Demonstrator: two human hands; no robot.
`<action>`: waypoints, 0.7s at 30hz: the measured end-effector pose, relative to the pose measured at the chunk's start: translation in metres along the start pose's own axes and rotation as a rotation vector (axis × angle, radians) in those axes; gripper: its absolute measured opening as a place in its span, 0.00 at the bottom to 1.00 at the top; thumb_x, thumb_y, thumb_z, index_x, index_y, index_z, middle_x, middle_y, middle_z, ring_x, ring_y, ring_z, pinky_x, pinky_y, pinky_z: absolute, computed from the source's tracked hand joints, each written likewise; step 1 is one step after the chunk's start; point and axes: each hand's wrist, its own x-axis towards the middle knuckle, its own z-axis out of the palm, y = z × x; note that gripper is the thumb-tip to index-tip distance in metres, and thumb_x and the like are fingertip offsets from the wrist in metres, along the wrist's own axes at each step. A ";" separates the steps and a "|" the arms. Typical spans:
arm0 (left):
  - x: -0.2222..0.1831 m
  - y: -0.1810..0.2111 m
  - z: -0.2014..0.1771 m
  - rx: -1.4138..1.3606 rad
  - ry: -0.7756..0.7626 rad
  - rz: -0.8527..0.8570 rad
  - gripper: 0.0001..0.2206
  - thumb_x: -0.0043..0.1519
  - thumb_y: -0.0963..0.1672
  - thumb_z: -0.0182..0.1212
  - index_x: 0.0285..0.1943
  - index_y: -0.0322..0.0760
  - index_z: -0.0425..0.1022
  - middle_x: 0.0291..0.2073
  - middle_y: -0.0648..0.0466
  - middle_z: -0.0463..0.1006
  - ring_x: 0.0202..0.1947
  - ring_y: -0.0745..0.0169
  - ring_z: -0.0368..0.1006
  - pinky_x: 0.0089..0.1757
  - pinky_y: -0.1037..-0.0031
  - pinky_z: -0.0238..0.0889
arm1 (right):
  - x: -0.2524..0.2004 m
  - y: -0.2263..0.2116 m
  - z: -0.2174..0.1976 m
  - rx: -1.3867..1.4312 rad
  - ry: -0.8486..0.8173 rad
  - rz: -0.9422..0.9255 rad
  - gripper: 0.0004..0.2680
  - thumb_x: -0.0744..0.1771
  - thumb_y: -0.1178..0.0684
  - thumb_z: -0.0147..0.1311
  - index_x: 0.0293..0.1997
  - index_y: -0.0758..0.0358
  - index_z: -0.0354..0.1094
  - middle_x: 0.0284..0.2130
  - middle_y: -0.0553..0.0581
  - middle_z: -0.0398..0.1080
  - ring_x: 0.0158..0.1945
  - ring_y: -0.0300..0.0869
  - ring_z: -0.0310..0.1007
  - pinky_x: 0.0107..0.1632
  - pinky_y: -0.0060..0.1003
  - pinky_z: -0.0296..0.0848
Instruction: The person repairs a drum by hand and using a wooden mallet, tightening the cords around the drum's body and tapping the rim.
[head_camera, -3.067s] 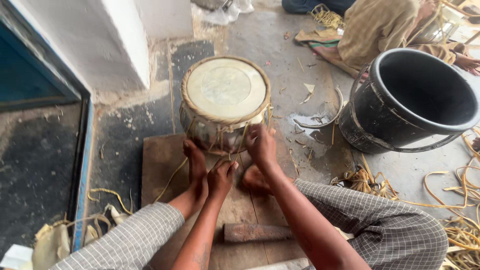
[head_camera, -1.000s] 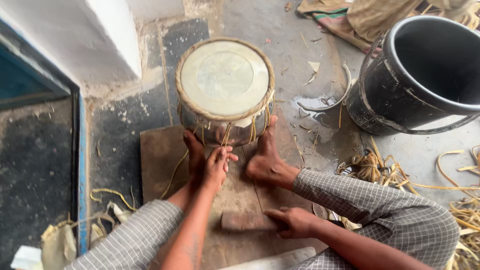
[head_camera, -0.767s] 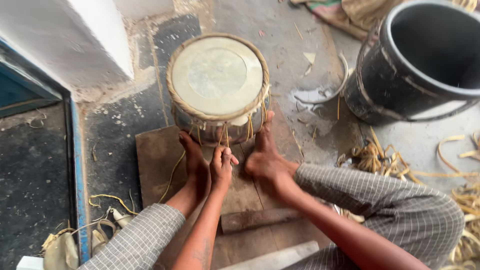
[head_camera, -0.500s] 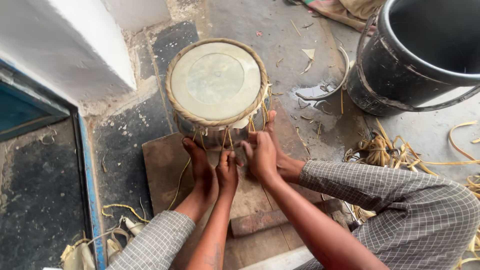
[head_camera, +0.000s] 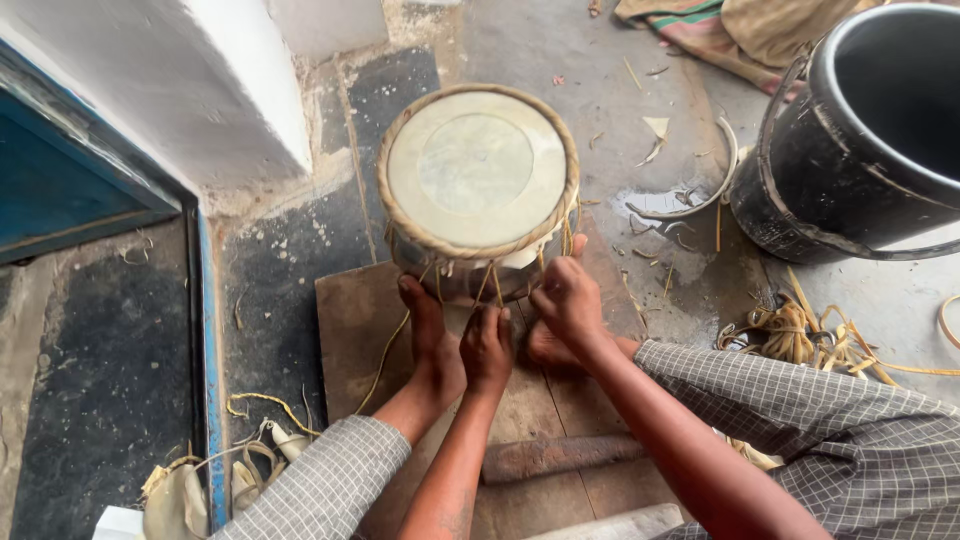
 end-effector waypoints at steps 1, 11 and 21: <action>0.000 0.000 0.002 -0.013 -0.004 0.005 0.08 0.70 0.45 0.54 0.40 0.35 0.70 0.33 0.42 0.74 0.35 0.37 0.72 0.36 0.54 0.65 | -0.003 0.007 0.009 0.228 -0.029 0.050 0.08 0.63 0.60 0.59 0.34 0.63 0.60 0.31 0.59 0.70 0.34 0.48 0.74 0.38 0.43 0.73; 0.022 -0.002 -0.014 0.286 -0.026 0.102 0.07 0.67 0.44 0.57 0.39 0.35 0.69 0.32 0.42 0.75 0.33 0.36 0.73 0.35 0.53 0.66 | -0.042 0.027 0.041 1.069 -0.246 0.573 0.11 0.73 0.45 0.47 0.37 0.58 0.59 0.25 0.46 0.60 0.23 0.33 0.56 0.25 0.29 0.57; 0.002 0.013 0.006 -0.151 -0.192 -0.011 0.10 0.60 0.41 0.59 0.50 0.35 0.75 0.45 0.44 0.77 0.44 0.39 0.74 0.41 0.57 0.67 | -0.045 0.003 0.015 1.154 -0.345 0.567 0.08 0.65 0.56 0.56 0.48 0.59 0.69 0.29 0.54 0.74 0.25 0.38 0.69 0.24 0.30 0.62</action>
